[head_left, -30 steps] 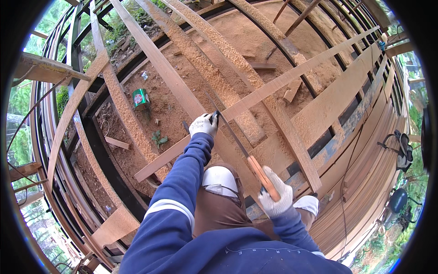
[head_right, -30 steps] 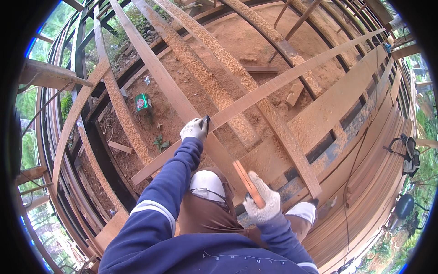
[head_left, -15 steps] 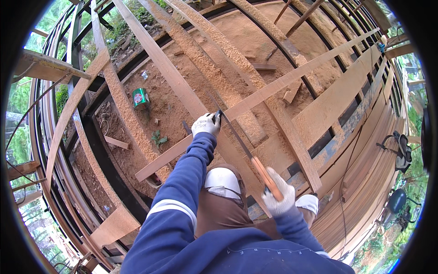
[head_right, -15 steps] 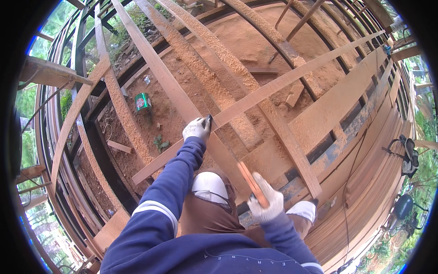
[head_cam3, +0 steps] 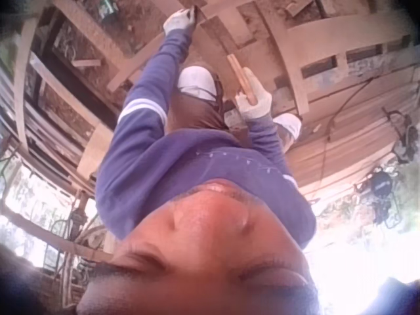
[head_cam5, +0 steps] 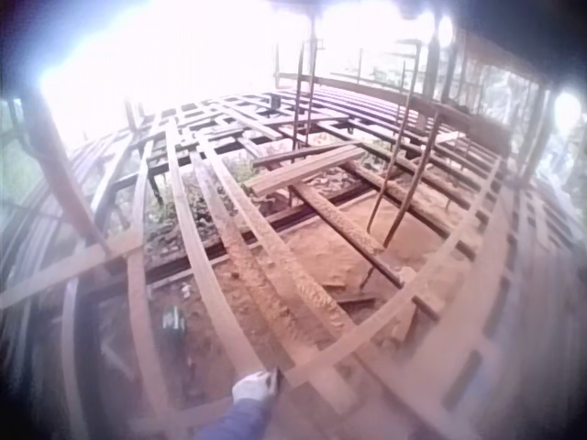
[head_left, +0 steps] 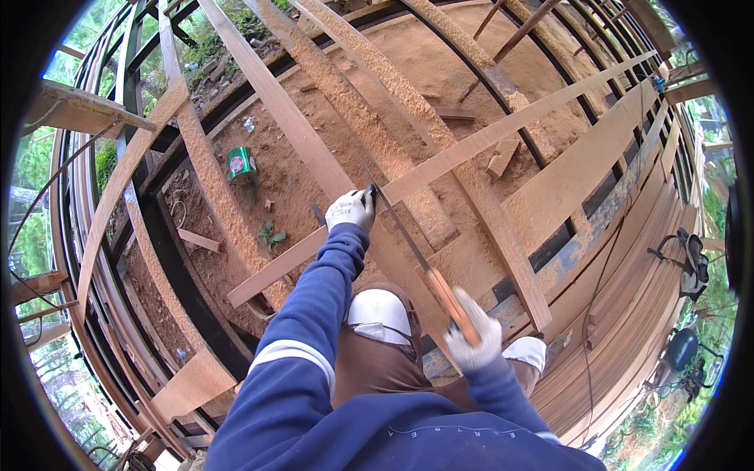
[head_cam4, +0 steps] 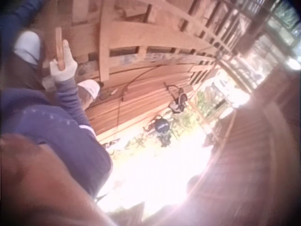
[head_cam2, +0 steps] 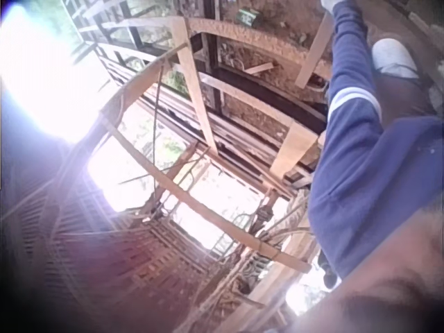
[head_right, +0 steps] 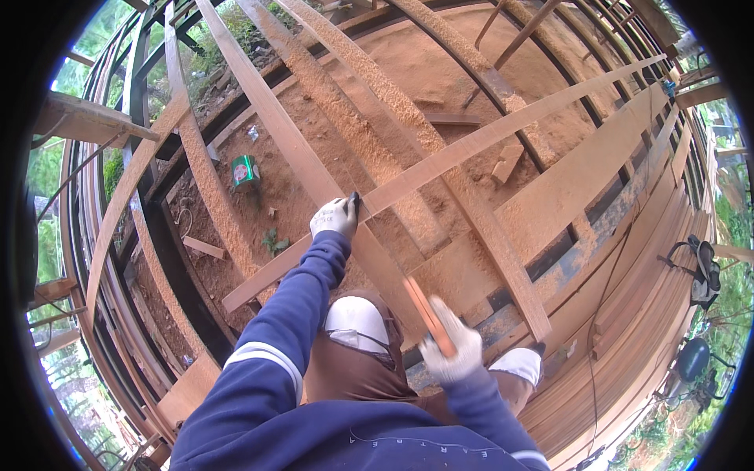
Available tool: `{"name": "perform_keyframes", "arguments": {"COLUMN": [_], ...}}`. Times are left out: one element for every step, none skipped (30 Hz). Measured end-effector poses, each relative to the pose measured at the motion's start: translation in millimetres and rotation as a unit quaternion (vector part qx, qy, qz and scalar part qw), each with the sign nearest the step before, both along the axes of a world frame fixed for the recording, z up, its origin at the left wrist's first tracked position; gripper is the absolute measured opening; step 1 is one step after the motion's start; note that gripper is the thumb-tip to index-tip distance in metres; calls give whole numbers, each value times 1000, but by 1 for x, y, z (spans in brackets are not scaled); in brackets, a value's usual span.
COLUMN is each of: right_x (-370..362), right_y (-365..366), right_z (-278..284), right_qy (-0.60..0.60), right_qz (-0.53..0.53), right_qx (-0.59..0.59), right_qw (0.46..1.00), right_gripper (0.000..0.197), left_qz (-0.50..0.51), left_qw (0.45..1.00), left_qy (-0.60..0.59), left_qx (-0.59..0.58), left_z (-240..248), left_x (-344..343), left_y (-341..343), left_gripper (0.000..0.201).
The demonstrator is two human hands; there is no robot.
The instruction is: The person uses a handsaw to cut through a narrow wood plank that is part of a floor structure at a construction site, holding the plank steady with one gloved hand while sawing with the other.
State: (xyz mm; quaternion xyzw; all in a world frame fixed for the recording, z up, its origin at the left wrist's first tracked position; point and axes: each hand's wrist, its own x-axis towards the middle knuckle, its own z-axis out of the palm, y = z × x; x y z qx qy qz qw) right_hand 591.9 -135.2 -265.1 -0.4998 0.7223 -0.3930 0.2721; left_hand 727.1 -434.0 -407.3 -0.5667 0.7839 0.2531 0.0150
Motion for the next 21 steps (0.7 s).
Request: {"name": "perform_keyframes", "arguments": {"right_x": [5,7,6,1,-1,-2,1,9,8,7,3,-4,-6,-8,-5,-1,2,3,-1,1,5], "right_y": [-25,-59,-83,-89,-97,-99,-80,-58,-34,-14,16,25,24,20,-1,-37,-62,-88,-105,-104,-98], "right_z": [-7,-18,-26,-34,-42,-47,-42,-29,-16,0,8,9,5,2,-3,-18,-27,-30,-47,-46,-46], "right_qy": [-65,-79,-87,-45,-7,32,15,-109,-42,-36,-29,62,54,45,-62,-39,-111,-119,22,-3,-29], "right_qz": [-38,-40,-48,-39,-23,-9,-9,-54,-18,-19,5,44,42,40,-3,-16,-42,-47,-11,-15,-17], "right_qx": [-2,-3,-4,-36,-68,-99,-69,-17,-45,-30,15,13,15,15,20,-45,7,29,-72,-64,-52], "right_qw": [997,996,995,998,997,995,997,992,998,999,999,997,998,998,998,998,993,991,997,998,998], "right_gripper": [60,58,57,57,58,58,59,60,62,65,66,67,66,66,65,65,64,62,60,59,58], "left_qz": [4,6,4,4,12,14,14,23,28,32,34,19,23,24,25,16,18,20,15,1,6], "left_qw": [1000,1000,1000,1000,1000,1000,1000,1000,999,999,999,999,999,999,999,999,999,999,1000,1000,999], "left_qy": [4,8,6,3,-4,-10,-15,-21,-24,-30,-31,-42,-38,-36,-36,-41,-31,-20,-7,-25,-32], "left_qx": [-1,-2,0,-2,-4,-3,-3,0,-2,-4,-5,0,-4,-8,-12,-10,-11,-16,-20,-18,-10], "left_z": [0,0,0,-1,-2,-2,-3,-4,-6,-8,-8,-4,-5,-6,-8,-8,-9,-8,-8,-11,-9], "left_x": [0,0,-6,-12,-12,-10,-8,-3,-1,2,2,0,-3,-4,-3,-3,-5,-10,-18,-15,-11], "left_y": [0,0,2,2,1,0,-1,-4,-3,-2,-2,-2,-3,-1,0,-1,1,0,2,-1,-2], "left_gripper": [54,56,57,57,57,58,58,58,57,57,56,57,57,57,57,57,57,57,57,58,58]}}
